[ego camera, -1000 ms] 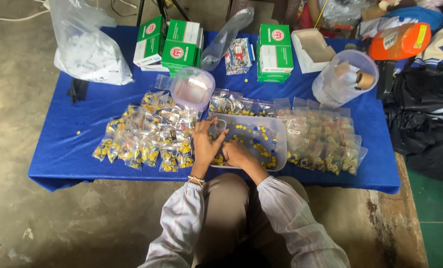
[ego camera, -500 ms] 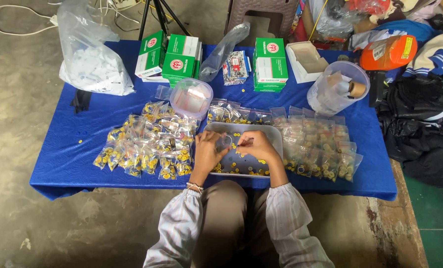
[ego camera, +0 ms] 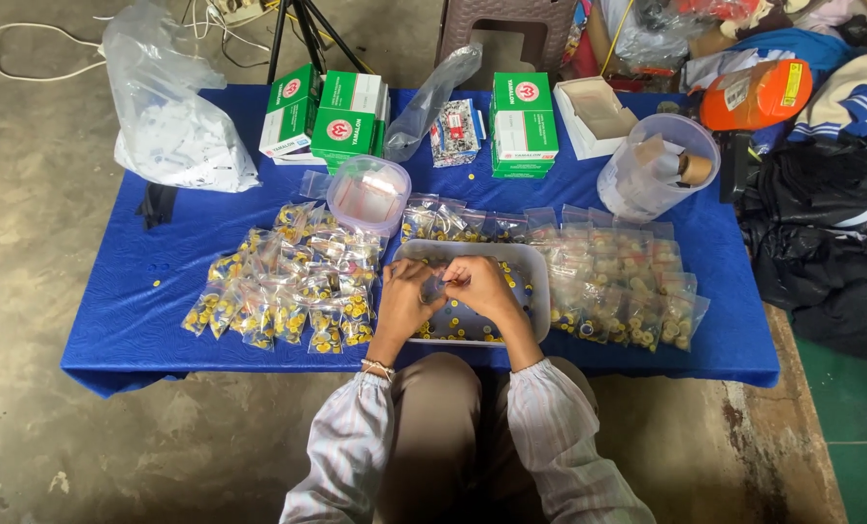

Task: Sorting and packaging small yellow rings into plastic bags on a low table.

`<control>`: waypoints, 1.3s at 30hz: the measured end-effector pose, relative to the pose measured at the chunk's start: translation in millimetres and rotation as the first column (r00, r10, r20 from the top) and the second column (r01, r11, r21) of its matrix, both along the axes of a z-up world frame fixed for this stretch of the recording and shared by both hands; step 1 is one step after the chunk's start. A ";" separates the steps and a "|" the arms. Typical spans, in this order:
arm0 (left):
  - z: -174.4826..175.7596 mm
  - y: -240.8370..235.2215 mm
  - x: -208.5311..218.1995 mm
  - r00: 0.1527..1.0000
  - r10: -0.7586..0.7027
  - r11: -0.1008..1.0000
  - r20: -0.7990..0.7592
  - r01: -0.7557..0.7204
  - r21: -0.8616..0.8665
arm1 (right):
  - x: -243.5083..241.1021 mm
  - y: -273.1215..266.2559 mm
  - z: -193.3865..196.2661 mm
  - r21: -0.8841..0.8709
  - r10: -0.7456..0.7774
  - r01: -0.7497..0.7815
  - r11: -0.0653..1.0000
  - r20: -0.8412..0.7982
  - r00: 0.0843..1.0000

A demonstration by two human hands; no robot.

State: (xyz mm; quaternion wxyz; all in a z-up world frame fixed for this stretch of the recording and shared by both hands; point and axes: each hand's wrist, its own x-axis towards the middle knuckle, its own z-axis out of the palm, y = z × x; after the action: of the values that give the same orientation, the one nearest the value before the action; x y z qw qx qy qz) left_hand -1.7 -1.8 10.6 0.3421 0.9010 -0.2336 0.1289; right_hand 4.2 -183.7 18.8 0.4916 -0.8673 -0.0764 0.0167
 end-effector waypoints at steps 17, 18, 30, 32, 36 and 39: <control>-1.4 2.4 3.0 0.998 0.005 0.999 -0.055 -0.008 -0.047 | -6.8 11.3 24.2 -0.034 -0.037 0.042 0.999 0.155 0.987; -0.7 1.9 3.4 0.998 0.008 0.998 -0.055 -0.011 -0.054 | -5.7 11.0 25.7 -0.032 -0.020 0.025 0.999 0.150 0.989; 6.6 2.1 0.9 0.994 0.074 0.894 -0.078 -0.100 -0.437 | 26.4 -43.5 -76.3 -0.209 -0.132 0.132 0.969 0.016 0.991; 5.0 3.8 2.6 0.994 0.104 0.875 -0.032 -0.106 -0.472 | 25.2 -26.8 -86.8 -0.244 -0.101 0.090 0.966 -0.036 0.994; 7.2 4.6 -1.3 0.981 0.177 0.856 0.077 -0.115 -0.505 | 3.5 20.4 -62.9 -0.276 0.092 -0.133 0.952 -0.157 0.983; 4.2 3.8 -2.3 0.980 0.167 0.877 0.113 -0.095 -0.470 | 4.5 48.5 -63.2 -0.405 0.180 -0.227 0.886 -0.150 0.972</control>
State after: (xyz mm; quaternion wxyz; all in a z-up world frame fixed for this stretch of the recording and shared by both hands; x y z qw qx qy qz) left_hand -4.1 2.0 14.8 0.5187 0.7949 -0.1597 0.2711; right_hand 8.8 -135.1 -44.4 0.2926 -0.9376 -0.1349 0.1310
